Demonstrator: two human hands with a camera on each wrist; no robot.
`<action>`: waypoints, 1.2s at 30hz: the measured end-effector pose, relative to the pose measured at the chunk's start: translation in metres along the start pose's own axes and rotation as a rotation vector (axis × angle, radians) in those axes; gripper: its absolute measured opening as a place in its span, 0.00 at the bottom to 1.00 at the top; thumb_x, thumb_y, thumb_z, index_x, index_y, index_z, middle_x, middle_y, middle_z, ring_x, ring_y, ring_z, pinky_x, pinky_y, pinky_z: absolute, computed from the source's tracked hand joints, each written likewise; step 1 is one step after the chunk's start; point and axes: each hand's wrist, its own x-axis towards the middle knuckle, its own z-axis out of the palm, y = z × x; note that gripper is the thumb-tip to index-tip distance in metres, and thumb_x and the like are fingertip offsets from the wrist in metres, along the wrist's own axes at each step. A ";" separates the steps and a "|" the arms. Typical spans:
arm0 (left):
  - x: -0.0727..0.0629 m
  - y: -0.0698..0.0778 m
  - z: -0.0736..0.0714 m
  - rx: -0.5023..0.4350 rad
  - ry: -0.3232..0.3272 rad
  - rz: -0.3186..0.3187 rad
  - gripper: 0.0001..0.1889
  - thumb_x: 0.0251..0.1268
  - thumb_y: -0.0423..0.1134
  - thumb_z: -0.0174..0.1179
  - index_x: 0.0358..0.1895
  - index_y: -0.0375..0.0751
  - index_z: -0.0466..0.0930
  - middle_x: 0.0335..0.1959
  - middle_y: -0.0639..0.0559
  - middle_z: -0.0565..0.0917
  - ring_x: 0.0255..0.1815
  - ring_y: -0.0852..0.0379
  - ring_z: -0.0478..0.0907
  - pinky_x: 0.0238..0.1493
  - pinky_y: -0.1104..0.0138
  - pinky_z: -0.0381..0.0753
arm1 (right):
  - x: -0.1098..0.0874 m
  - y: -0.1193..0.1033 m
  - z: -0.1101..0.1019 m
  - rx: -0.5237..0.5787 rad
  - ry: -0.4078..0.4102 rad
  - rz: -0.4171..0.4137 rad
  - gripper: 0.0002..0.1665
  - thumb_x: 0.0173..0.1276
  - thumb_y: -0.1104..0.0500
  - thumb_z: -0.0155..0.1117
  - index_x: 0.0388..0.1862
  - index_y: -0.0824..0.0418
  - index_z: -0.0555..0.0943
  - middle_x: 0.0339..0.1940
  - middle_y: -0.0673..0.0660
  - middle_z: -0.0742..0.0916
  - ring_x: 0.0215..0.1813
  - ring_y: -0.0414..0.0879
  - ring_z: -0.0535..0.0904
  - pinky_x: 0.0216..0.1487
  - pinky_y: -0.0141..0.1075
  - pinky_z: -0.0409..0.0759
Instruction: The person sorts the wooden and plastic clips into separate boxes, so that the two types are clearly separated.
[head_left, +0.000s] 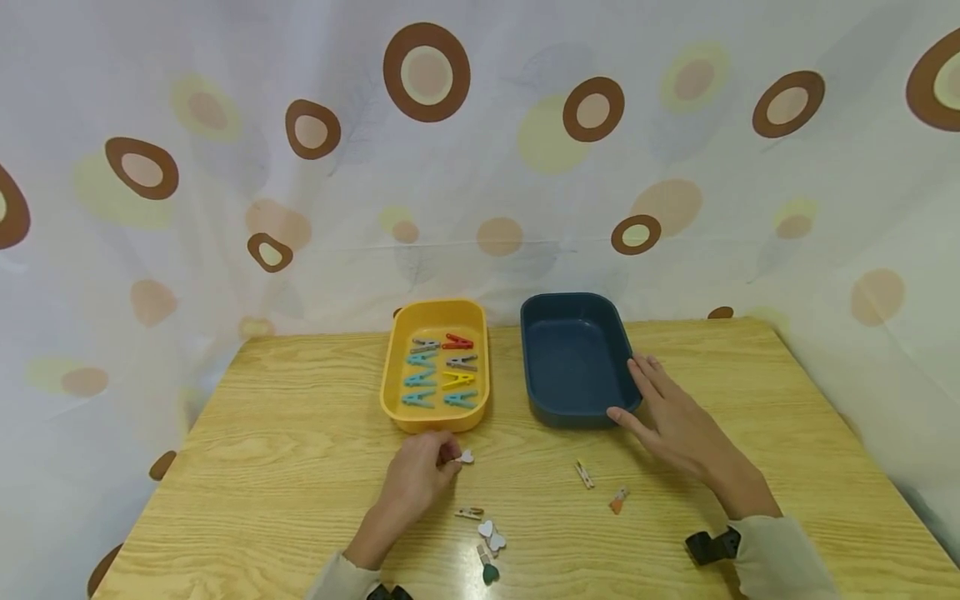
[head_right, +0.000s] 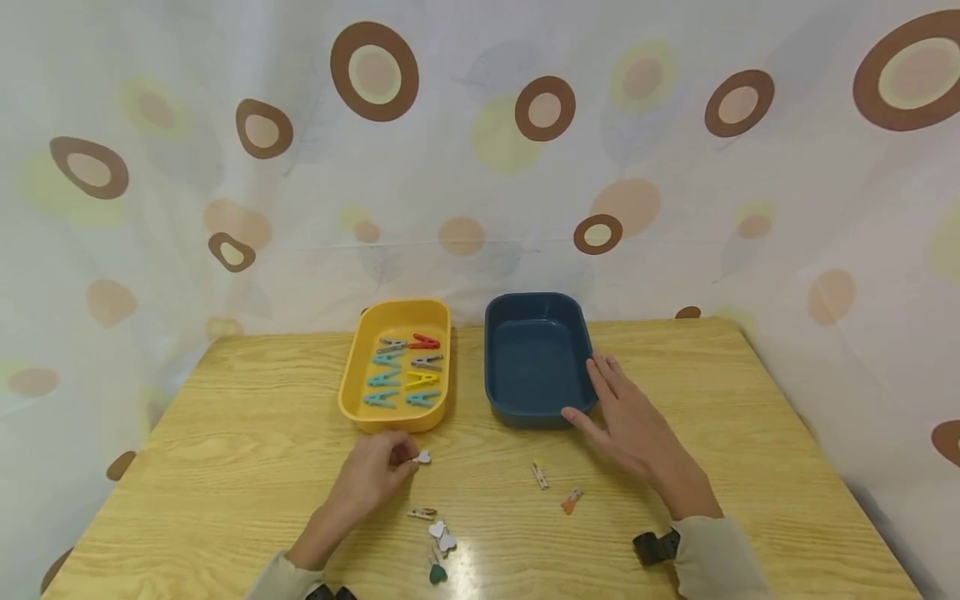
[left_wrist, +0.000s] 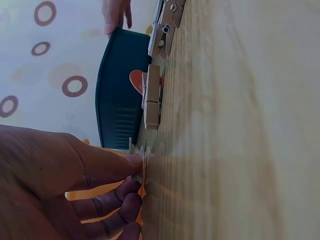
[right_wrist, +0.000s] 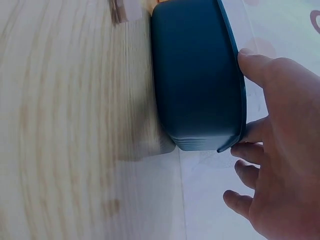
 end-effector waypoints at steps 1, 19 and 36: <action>0.000 0.000 0.000 0.000 0.002 0.007 0.09 0.60 0.29 0.72 0.30 0.45 0.82 0.25 0.60 0.78 0.27 0.64 0.73 0.29 0.70 0.75 | 0.000 0.000 0.000 -0.004 -0.001 -0.003 0.54 0.78 0.35 0.56 0.84 0.68 0.49 0.84 0.67 0.54 0.83 0.65 0.45 0.74 0.65 0.56; -0.001 0.008 -0.002 -0.071 0.024 0.105 0.08 0.61 0.29 0.72 0.32 0.43 0.82 0.28 0.58 0.80 0.31 0.61 0.76 0.33 0.69 0.77 | -0.002 -0.003 0.000 -0.103 -0.021 -0.017 0.52 0.80 0.35 0.50 0.84 0.68 0.47 0.84 0.68 0.53 0.84 0.65 0.43 0.75 0.67 0.51; 0.003 0.025 -0.005 -0.121 0.021 0.122 0.05 0.67 0.34 0.69 0.35 0.45 0.83 0.30 0.59 0.82 0.31 0.65 0.78 0.33 0.72 0.79 | -0.003 -0.004 -0.001 -0.128 -0.001 -0.027 0.52 0.80 0.35 0.51 0.83 0.69 0.50 0.84 0.69 0.55 0.84 0.65 0.45 0.75 0.67 0.52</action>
